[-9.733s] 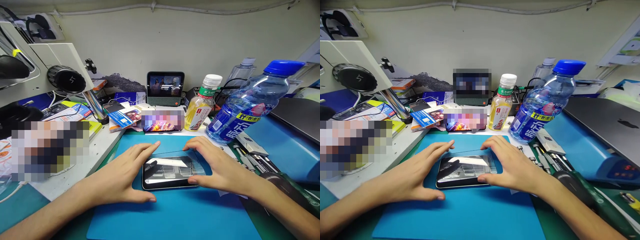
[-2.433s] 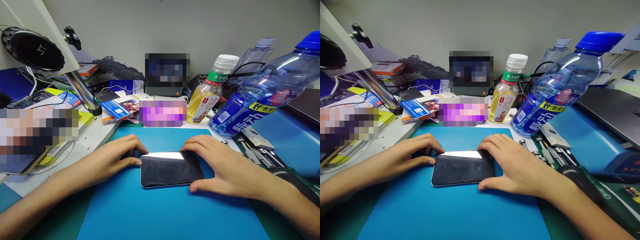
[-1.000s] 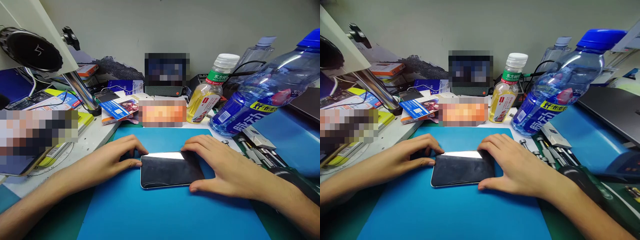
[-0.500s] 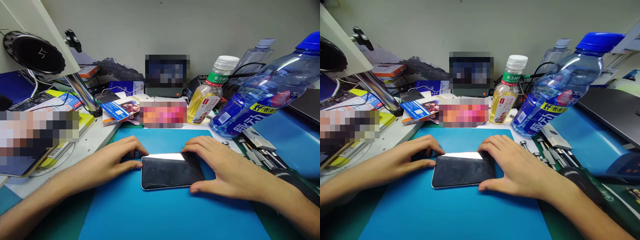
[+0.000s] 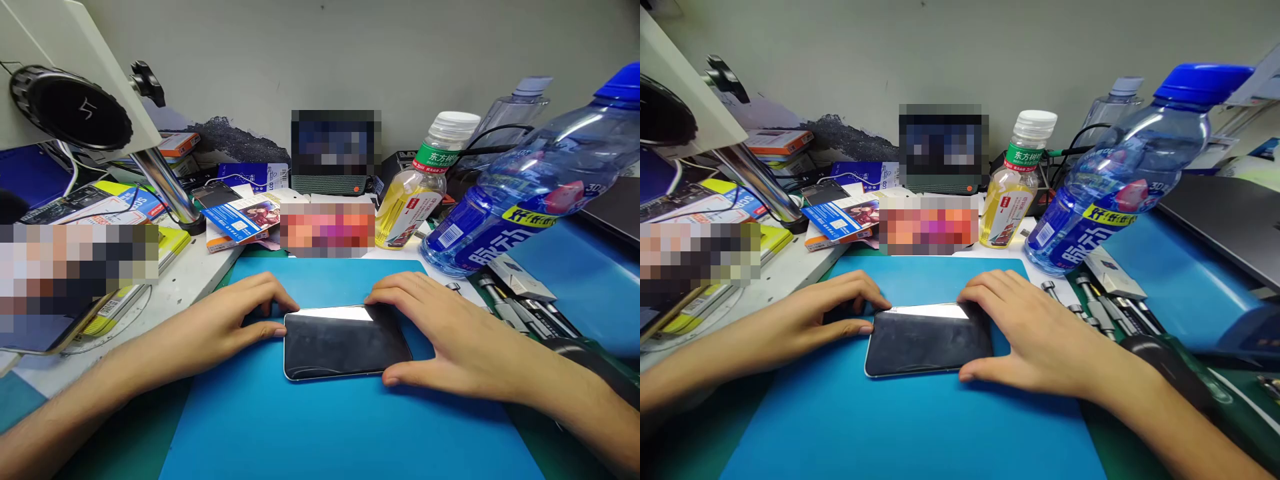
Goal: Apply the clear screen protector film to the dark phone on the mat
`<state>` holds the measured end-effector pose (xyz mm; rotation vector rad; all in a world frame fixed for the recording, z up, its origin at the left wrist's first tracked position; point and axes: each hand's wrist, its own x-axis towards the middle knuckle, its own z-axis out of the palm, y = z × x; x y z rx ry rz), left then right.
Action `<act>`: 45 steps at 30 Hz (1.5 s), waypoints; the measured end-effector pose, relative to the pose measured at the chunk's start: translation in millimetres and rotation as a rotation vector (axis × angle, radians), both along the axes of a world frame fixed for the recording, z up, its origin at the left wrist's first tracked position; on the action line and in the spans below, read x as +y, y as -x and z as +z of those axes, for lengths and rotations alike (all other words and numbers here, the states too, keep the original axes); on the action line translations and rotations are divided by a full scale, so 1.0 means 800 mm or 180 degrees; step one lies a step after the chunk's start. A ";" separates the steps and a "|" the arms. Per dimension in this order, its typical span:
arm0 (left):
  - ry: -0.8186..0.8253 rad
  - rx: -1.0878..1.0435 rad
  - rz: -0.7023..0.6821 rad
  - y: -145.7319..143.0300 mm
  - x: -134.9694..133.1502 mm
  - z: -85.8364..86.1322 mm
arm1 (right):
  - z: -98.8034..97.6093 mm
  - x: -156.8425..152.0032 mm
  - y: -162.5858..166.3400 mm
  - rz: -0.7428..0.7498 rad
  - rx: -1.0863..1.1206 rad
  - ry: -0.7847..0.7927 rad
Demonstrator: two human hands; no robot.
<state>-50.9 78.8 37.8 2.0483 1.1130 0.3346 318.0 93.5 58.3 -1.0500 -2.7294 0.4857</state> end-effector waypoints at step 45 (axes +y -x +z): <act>0.0062 0.0057 -0.0004 -0.004 -0.001 0.009 | 0.000 0.001 -0.002 -0.0103 0.0042 0.0059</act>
